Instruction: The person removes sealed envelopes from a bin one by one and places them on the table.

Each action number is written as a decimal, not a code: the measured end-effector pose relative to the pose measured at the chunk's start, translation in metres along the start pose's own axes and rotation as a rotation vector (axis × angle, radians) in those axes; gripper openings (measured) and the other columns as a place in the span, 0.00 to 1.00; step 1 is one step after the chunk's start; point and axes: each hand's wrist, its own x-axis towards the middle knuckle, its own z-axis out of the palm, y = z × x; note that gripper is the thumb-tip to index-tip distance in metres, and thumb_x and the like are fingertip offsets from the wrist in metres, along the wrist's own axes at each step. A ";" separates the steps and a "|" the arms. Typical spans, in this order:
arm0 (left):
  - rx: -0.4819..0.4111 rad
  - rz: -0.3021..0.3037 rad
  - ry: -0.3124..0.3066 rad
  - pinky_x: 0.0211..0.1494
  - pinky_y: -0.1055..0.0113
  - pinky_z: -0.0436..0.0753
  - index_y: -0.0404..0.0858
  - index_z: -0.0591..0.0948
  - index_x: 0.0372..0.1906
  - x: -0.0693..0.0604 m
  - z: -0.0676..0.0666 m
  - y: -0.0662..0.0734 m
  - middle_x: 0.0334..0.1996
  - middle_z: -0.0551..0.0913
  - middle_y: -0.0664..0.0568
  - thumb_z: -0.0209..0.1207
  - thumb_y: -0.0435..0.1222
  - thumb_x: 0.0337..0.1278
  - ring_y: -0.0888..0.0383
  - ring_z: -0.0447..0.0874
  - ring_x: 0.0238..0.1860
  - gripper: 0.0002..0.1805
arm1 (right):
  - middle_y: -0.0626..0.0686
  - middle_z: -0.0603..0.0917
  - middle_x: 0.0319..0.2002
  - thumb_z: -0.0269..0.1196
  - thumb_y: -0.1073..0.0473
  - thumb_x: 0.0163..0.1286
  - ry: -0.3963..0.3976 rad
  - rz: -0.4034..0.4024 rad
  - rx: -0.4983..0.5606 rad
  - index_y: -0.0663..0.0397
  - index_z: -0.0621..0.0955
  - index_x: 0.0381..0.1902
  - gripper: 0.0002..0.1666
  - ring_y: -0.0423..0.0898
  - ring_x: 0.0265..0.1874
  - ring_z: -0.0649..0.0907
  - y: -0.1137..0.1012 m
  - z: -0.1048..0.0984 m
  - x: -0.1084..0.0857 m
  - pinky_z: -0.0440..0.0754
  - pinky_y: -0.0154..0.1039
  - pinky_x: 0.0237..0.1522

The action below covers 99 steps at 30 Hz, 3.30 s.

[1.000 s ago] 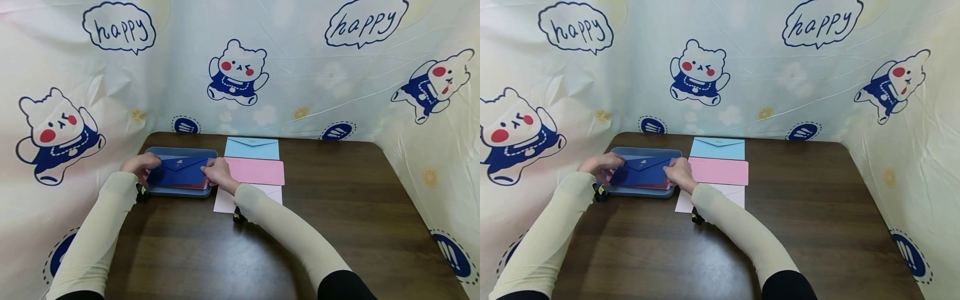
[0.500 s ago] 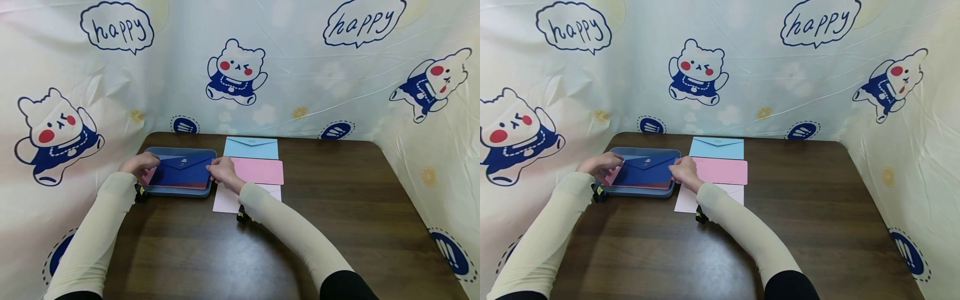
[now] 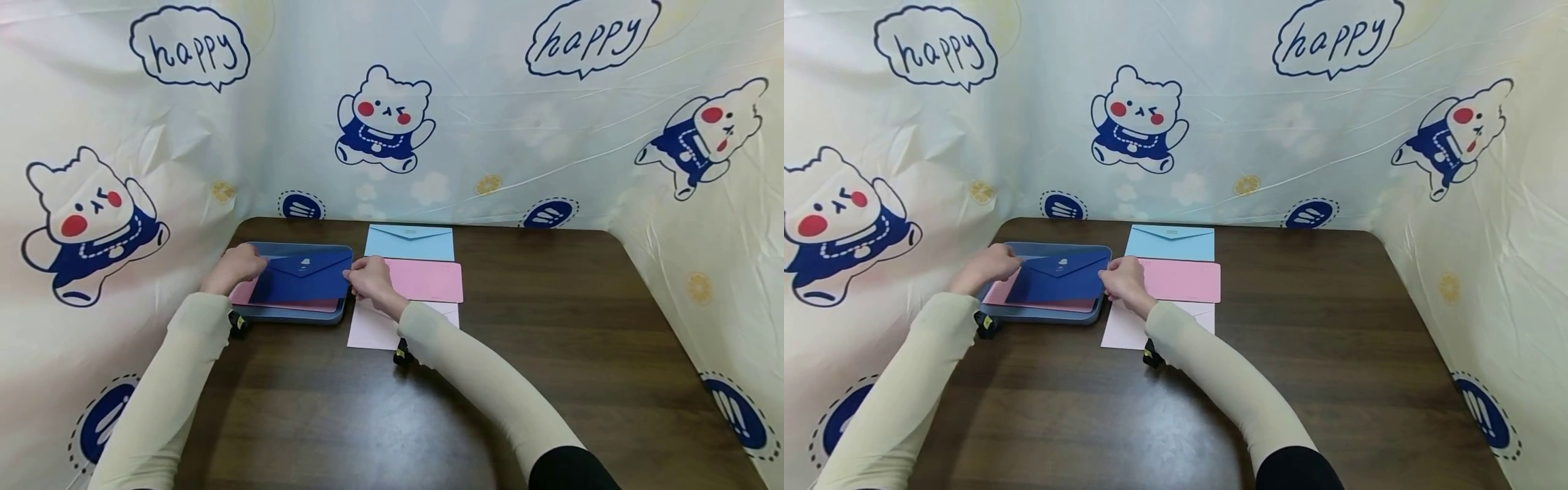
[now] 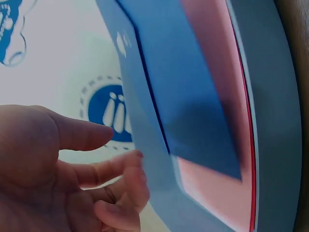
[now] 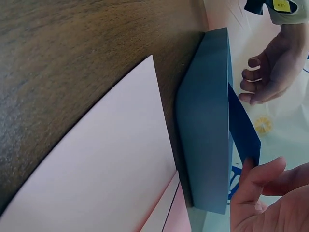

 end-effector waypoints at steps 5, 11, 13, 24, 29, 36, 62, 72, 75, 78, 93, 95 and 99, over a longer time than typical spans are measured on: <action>-0.004 0.081 0.122 0.31 0.58 0.68 0.40 0.66 0.20 -0.008 0.012 0.018 0.17 0.64 0.52 0.50 0.37 0.77 0.53 0.64 0.20 0.22 | 0.56 0.81 0.23 0.68 0.62 0.75 0.017 0.008 0.016 0.59 0.85 0.41 0.05 0.43 0.15 0.77 0.001 -0.005 0.000 0.81 0.34 0.20; -0.065 0.200 0.181 0.27 0.60 0.66 0.39 0.73 0.19 -0.027 0.028 0.042 0.15 0.67 0.53 0.54 0.36 0.78 0.54 0.68 0.19 0.22 | 0.61 0.83 0.27 0.68 0.63 0.75 0.013 0.027 0.087 0.60 0.84 0.40 0.05 0.45 0.15 0.75 0.001 -0.013 -0.003 0.73 0.33 0.17; -0.082 0.242 0.173 0.26 0.61 0.67 0.36 0.78 0.21 -0.035 0.033 0.053 0.15 0.69 0.52 0.54 0.36 0.79 0.54 0.70 0.19 0.22 | 0.63 0.83 0.29 0.68 0.63 0.75 0.010 0.034 0.105 0.61 0.85 0.39 0.06 0.45 0.15 0.74 0.000 -0.016 -0.004 0.70 0.33 0.17; -0.058 0.287 0.070 0.30 0.62 0.80 0.33 0.90 0.44 -0.066 0.068 0.091 0.25 0.84 0.50 0.65 0.38 0.73 0.54 0.78 0.26 0.11 | 0.52 0.79 0.23 0.67 0.62 0.76 0.028 0.050 0.093 0.60 0.86 0.41 0.05 0.43 0.16 0.73 0.002 -0.034 -0.011 0.70 0.34 0.18; -0.056 0.301 0.103 0.32 0.62 0.82 0.35 0.90 0.41 -0.072 0.086 0.097 0.28 0.85 0.51 0.69 0.36 0.68 0.54 0.79 0.27 0.07 | 0.52 0.77 0.21 0.67 0.61 0.76 0.021 0.030 0.075 0.59 0.85 0.39 0.06 0.43 0.14 0.72 0.005 -0.041 -0.014 0.72 0.36 0.21; -0.066 0.295 0.139 0.34 0.60 0.81 0.36 0.90 0.39 -0.075 0.102 0.104 0.28 0.85 0.51 0.72 0.34 0.65 0.53 0.78 0.29 0.04 | 0.51 0.76 0.19 0.67 0.61 0.76 0.014 0.029 0.070 0.59 0.84 0.36 0.08 0.43 0.12 0.69 0.011 -0.051 -0.017 0.68 0.46 0.25; -0.079 0.249 0.251 0.27 0.61 0.77 0.37 0.88 0.32 -0.070 0.126 0.098 0.29 0.85 0.48 0.70 0.29 0.63 0.52 0.77 0.27 0.04 | 0.52 0.78 0.22 0.68 0.61 0.75 0.070 0.054 0.056 0.60 0.85 0.39 0.06 0.45 0.17 0.75 0.035 -0.080 -0.021 0.71 0.40 0.23; -0.015 0.248 0.220 0.29 0.58 0.80 0.36 0.89 0.34 -0.071 0.126 0.098 0.32 0.87 0.47 0.69 0.28 0.63 0.51 0.79 0.29 0.02 | 0.52 0.77 0.21 0.67 0.62 0.75 0.061 0.046 0.052 0.61 0.85 0.39 0.06 0.43 0.15 0.73 0.045 -0.091 -0.025 0.70 0.37 0.21; 0.003 0.252 0.225 0.30 0.56 0.82 0.36 0.89 0.34 -0.071 0.126 0.099 0.33 0.88 0.47 0.69 0.28 0.63 0.51 0.79 0.30 0.02 | 0.52 0.77 0.21 0.67 0.62 0.75 0.056 0.028 0.059 0.61 0.85 0.38 0.06 0.44 0.16 0.73 0.047 -0.094 -0.027 0.70 0.37 0.20; 0.018 0.256 0.226 0.31 0.55 0.82 0.36 0.89 0.34 -0.070 0.124 0.100 0.33 0.88 0.47 0.69 0.28 0.63 0.50 0.80 0.30 0.02 | 0.53 0.78 0.21 0.67 0.62 0.75 0.054 0.021 0.065 0.61 0.85 0.38 0.06 0.45 0.16 0.73 0.049 -0.098 -0.027 0.70 0.38 0.20; 0.018 0.241 0.227 0.30 0.56 0.81 0.38 0.89 0.33 -0.068 0.124 0.101 0.32 0.87 0.48 0.69 0.28 0.63 0.51 0.79 0.30 0.04 | 0.54 0.79 0.23 0.67 0.61 0.75 0.072 0.050 0.050 0.62 0.86 0.45 0.08 0.44 0.17 0.73 0.056 -0.113 -0.031 0.72 0.34 0.19; 0.015 0.237 0.227 0.30 0.56 0.81 0.39 0.89 0.33 -0.068 0.125 0.101 0.32 0.87 0.48 0.69 0.28 0.63 0.50 0.79 0.30 0.04 | 0.55 0.80 0.24 0.67 0.61 0.75 0.067 0.050 0.049 0.62 0.86 0.45 0.08 0.45 0.18 0.74 0.056 -0.115 -0.032 0.72 0.34 0.20; 0.007 0.228 0.222 0.29 0.56 0.80 0.39 0.89 0.33 -0.069 0.125 0.102 0.31 0.87 0.48 0.69 0.28 0.63 0.50 0.79 0.30 0.04 | 0.57 0.81 0.26 0.67 0.61 0.75 0.049 0.055 0.055 0.62 0.86 0.46 0.09 0.45 0.18 0.74 0.056 -0.119 -0.032 0.72 0.36 0.21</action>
